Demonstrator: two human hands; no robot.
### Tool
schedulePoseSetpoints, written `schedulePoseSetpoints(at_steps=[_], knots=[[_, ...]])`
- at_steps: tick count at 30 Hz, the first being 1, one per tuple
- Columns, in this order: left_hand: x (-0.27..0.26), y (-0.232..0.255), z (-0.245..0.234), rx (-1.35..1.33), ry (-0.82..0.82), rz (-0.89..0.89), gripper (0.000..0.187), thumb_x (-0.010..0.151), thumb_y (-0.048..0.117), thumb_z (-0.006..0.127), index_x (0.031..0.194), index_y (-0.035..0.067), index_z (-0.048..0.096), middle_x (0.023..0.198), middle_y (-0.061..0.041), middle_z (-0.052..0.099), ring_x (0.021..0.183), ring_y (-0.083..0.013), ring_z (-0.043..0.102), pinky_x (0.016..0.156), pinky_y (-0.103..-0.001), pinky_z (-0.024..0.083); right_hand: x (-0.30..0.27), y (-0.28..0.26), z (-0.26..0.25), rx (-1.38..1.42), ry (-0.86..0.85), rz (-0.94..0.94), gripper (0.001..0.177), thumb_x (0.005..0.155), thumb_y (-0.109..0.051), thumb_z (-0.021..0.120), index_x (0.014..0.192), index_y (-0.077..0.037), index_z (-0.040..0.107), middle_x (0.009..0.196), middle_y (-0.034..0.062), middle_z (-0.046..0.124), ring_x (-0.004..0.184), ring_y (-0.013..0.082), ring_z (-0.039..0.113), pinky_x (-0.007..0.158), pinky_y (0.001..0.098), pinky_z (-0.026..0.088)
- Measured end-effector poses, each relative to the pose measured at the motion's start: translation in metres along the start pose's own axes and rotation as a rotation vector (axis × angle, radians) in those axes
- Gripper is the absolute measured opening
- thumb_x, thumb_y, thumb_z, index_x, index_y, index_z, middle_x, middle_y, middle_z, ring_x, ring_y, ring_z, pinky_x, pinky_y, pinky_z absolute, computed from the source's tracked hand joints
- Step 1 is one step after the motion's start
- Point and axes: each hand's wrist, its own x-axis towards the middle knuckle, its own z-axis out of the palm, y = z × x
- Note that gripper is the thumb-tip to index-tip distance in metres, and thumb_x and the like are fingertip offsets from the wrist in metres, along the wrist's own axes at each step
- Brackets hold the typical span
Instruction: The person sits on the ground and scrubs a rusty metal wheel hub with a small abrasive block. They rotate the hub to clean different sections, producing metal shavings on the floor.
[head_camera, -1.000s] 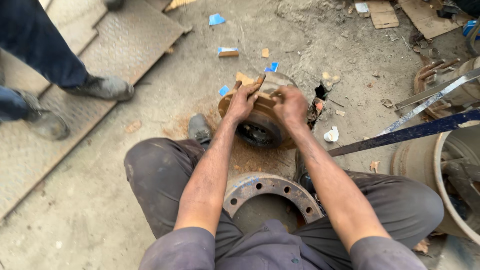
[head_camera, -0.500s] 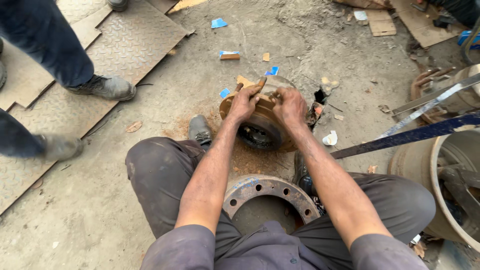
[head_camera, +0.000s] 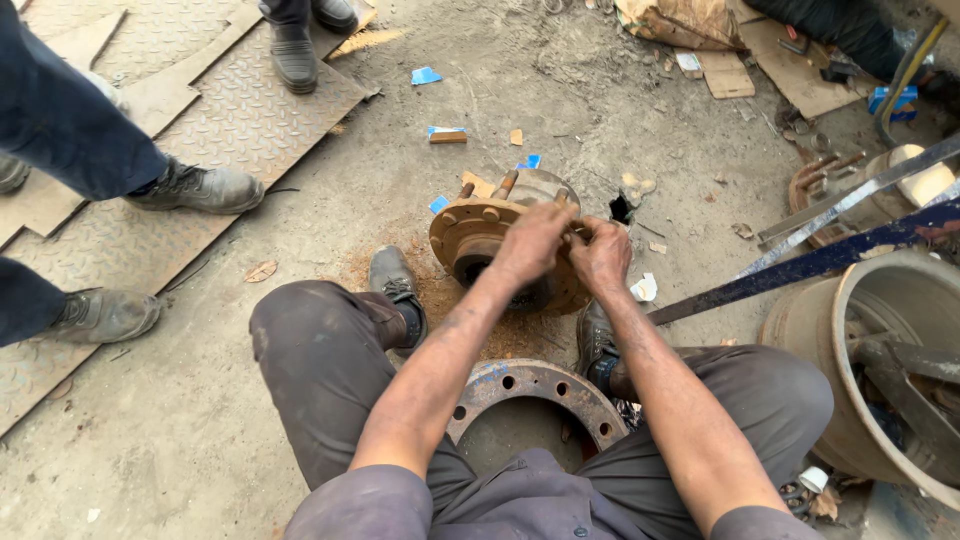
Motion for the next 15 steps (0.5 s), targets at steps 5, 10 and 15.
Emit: schedulePoseSetpoints(at_steps=[5, 10, 15], knots=[[0.002, 0.012, 0.001, 0.026, -0.037, 0.028, 0.074, 0.079, -0.011, 0.067, 0.147, 0.008, 0.048, 0.133, -0.014, 0.064, 0.13, -0.0308, 0.057, 0.114, -0.043, 0.046, -0.006, -0.021, -0.012, 0.025, -0.045, 0.099, 0.033, 0.084, -0.001, 0.076, 0.116, -0.004, 0.068, 0.091, 0.0105, 0.079, 0.079, 0.0202, 0.075, 0.075, 0.0393, 0.06], [0.007, -0.001, 0.005, 0.082, 0.014, 0.034, 0.058, 0.086, -0.007, 0.071, 0.14, 0.007, 0.058, 0.12, -0.014, 0.069, 0.117, -0.0291, 0.063, 0.104, -0.043, 0.054, -0.001, -0.023, -0.019, 0.218, -0.065, 0.135, 0.03, 0.086, -0.002, 0.076, 0.114, -0.005, 0.066, 0.094, 0.0072, 0.08, 0.081, 0.0148, 0.076, 0.074, 0.0316, 0.063], [0.006, -0.024, -0.005, -0.009, 0.121, -0.074, 0.03, 0.084, -0.006, 0.071, 0.109, 0.01, 0.075, 0.115, -0.01, 0.071, 0.114, -0.0253, 0.066, 0.101, -0.038, 0.057, 0.003, -0.009, -0.013, 0.223, -0.009, 0.046, 0.017, 0.087, -0.01, 0.083, 0.104, -0.008, 0.08, 0.094, 0.0073, 0.081, 0.081, 0.0147, 0.076, 0.076, 0.0338, 0.063]])
